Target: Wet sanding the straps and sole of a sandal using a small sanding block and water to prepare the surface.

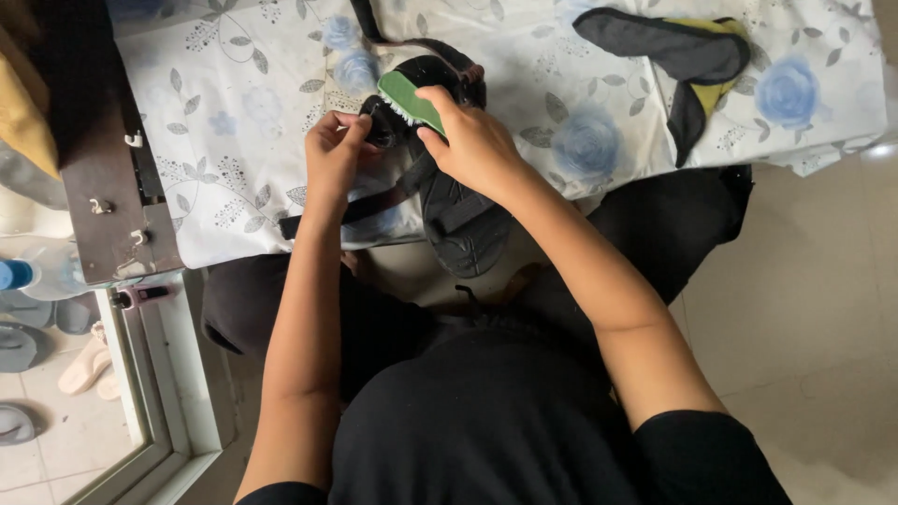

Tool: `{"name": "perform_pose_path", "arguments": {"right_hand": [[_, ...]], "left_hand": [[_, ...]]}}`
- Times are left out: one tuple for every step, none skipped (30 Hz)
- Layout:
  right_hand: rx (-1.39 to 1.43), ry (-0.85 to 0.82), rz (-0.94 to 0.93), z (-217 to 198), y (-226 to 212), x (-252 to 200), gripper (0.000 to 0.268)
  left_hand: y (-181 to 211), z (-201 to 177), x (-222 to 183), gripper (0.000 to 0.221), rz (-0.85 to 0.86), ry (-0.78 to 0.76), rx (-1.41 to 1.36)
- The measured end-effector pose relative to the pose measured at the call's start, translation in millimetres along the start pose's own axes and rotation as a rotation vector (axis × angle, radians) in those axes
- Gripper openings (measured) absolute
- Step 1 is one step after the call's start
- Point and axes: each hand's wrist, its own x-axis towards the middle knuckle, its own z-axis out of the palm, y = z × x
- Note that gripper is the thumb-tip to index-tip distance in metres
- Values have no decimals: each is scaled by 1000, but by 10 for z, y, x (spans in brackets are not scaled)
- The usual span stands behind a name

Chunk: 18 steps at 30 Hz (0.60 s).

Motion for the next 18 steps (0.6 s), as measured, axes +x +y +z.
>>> {"name": "perform_pose_path", "arguments": {"right_hand": [[0,3,6,-5,24,-42,37],[7,18,-1,1,50,-98,38],[14,32,-9,7,71,-152,38],[12,35,-7,-26,72,-221,38],[50,38,2,-60,67,-287,39],[88,41,8,-92,57,-343,40],[86,44,6,-119,57,-398,40],[214,46,22,-136,56,-457,42],[342,48,38,-154,52,-513,45],[339,52,34,-127,50,-549,45],[373,87,-8,-102,44,-583,49],[406,120,-52,-77,37,-614,53],[402,122,-57,-23,43,-626,53],[416,162,-96,29,48,-629,56],[431,202,-136,82,52,-627,59],[426,198,-145,97,52,-602,59],[379,257,-195,113,53,-575,57],[333,314,-246,133,53,-549,56]], "left_hand": [[6,-2,10,14,-2,-7,1],[-3,-5,8,13,26,10,30],[-10,-12,6,12,53,27,59],[-29,-11,4,12,55,23,57],[-42,-14,3,13,101,29,100],[-52,-25,5,15,149,38,142],[-64,-28,19,15,152,38,140],[-81,-39,26,14,181,56,199],[-96,-51,36,13,209,75,257],[-81,-36,17,13,215,75,255],[-61,-25,-1,13,189,68,216],[-42,-16,-20,13,163,62,176],[-42,-19,-21,13,170,64,173],[-40,-27,-19,14,179,57,176],[-38,-39,-14,15,187,51,178],[-19,-40,-30,15,193,59,173],[-1,-43,-42,15,203,51,199],[14,-48,-59,16,213,44,226]]}}
